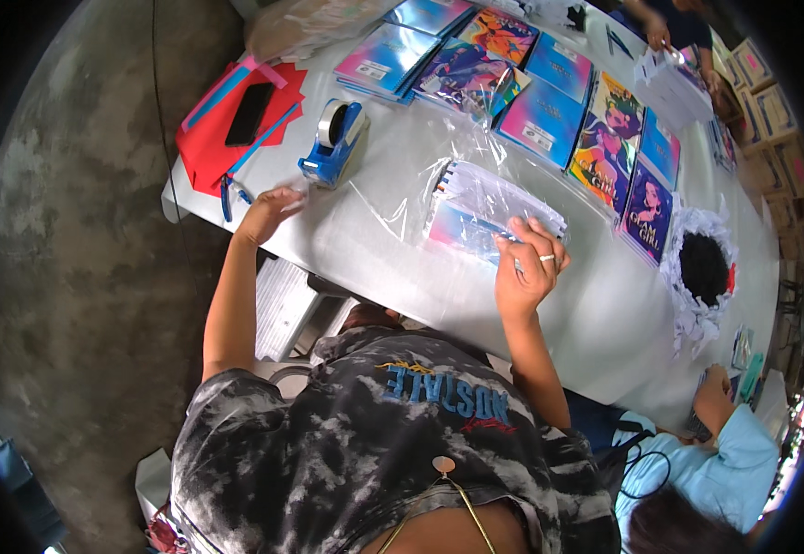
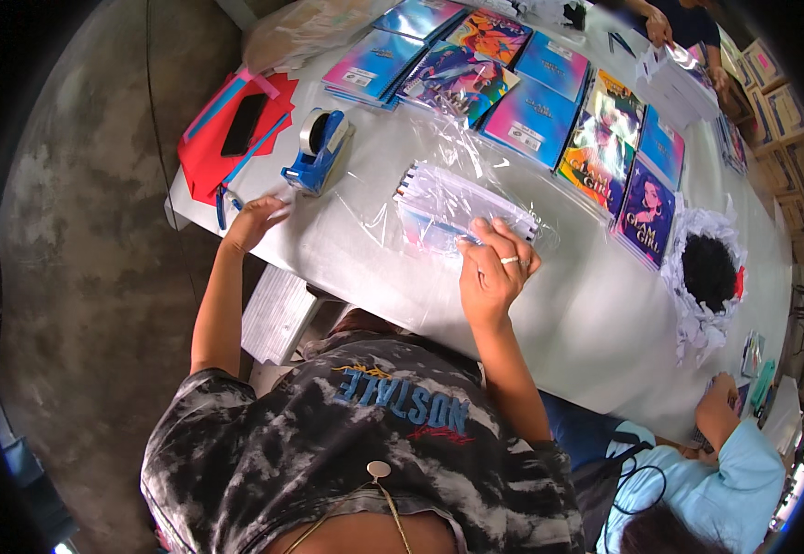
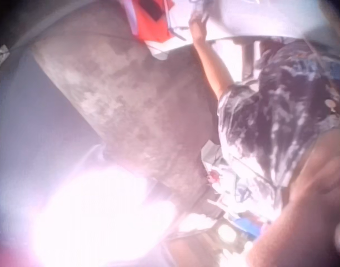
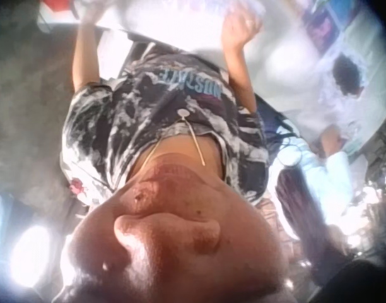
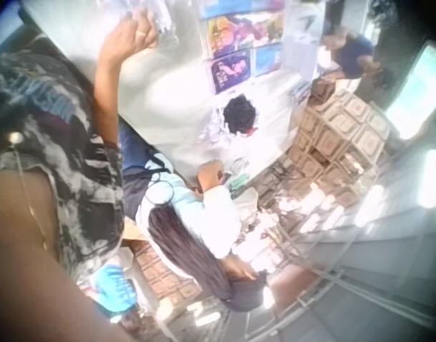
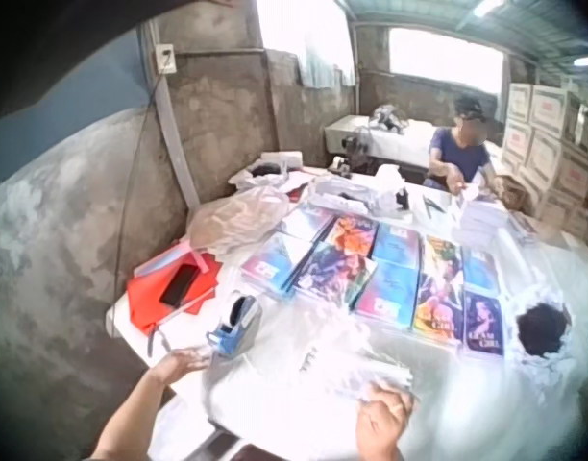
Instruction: The person repeatedly picks up stacks of notebooks, places them into clear plastic bags, seals the bags, and sets them aside. The process is repeated for multiple stacks throughout the clip.
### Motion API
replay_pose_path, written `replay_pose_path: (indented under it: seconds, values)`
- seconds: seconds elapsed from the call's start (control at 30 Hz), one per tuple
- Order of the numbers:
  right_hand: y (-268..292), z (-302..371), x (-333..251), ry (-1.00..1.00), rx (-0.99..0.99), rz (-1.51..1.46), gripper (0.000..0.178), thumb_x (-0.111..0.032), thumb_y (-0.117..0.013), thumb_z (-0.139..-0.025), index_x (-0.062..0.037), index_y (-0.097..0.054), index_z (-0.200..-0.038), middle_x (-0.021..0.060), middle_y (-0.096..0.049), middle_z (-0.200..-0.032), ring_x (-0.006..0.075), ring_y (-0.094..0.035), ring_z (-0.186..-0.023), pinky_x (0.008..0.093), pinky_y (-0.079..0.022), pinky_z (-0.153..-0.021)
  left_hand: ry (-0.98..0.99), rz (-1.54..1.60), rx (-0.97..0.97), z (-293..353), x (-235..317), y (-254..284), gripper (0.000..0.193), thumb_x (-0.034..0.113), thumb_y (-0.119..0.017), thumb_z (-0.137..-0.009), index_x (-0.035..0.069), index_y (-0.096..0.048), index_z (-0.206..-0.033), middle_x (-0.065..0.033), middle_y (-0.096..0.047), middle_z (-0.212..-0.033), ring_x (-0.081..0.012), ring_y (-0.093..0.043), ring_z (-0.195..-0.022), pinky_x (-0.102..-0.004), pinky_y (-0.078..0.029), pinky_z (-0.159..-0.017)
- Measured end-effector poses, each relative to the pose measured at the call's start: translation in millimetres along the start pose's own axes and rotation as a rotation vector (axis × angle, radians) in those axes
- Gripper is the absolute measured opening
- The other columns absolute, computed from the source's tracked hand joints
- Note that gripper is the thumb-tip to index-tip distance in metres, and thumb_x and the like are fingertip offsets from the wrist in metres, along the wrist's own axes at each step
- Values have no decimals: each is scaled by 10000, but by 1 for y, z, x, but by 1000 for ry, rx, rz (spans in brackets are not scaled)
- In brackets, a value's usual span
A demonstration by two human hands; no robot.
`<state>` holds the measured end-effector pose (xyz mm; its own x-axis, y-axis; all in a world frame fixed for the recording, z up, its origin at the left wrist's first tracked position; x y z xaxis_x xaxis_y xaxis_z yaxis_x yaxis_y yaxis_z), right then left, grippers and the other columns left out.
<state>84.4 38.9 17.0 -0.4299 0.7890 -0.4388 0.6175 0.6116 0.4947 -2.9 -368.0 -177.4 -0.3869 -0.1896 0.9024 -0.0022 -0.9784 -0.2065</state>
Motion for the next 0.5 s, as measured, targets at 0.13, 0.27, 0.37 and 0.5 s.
replay_pose_path:
  seconds: [0.13,0.27,0.37,0.5]
  values:
    - [-3,1,0,-6,-8,-21,195,-3,-725,-608,-160,-620,-655,-38,-656,-946,165,-579,-962,303,-306,-864,-434,-906,889,22,78,34,224,197,-585,-860,-7,-676,-860,-52,-643,-655,-139,-572,-541,-284,-457,-531]
    - [-2,2,10,-19,1,-1,191,3,-695,-615,-167,-622,-662,-51,-649,-951,157,-569,-972,303,-302,-856,-593,-58,72,55,136,-194,453,368,-489,-919,-33,-655,-790,-96,-642,-661,-98,-512,-473,-258,-427,-465]
    - [-4,3,10,-1,-19,-4,227,-23,-690,-626,-175,-620,-780,-53,-638,-945,160,-560,-999,325,-303,-853,-32,-154,-106,85,48,-297,324,261,-586,-866,51,-578,-621,-44,-580,-554,-76,-443,-375,-203,-336,-353]
    - [-3,5,20,-106,-168,-15,619,-65,-695,-631,-169,-485,-1203,26,-586,-1073,225,-531,-981,380,-298,-867,77,-197,-56,74,-6,-291,356,362,-649,-829,60,-604,-645,-3,-510,-483,-47,-407,-374,-178,-305,-360]
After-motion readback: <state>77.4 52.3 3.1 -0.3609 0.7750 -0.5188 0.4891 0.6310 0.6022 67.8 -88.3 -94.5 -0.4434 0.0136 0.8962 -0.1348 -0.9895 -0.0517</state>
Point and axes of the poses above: each hand's wrist, its own z-axis away from the middle knuckle, its own y-axis out of the back of the hand, x = y × z, the point moved 9 cm from there along -z, towards the middle knuckle
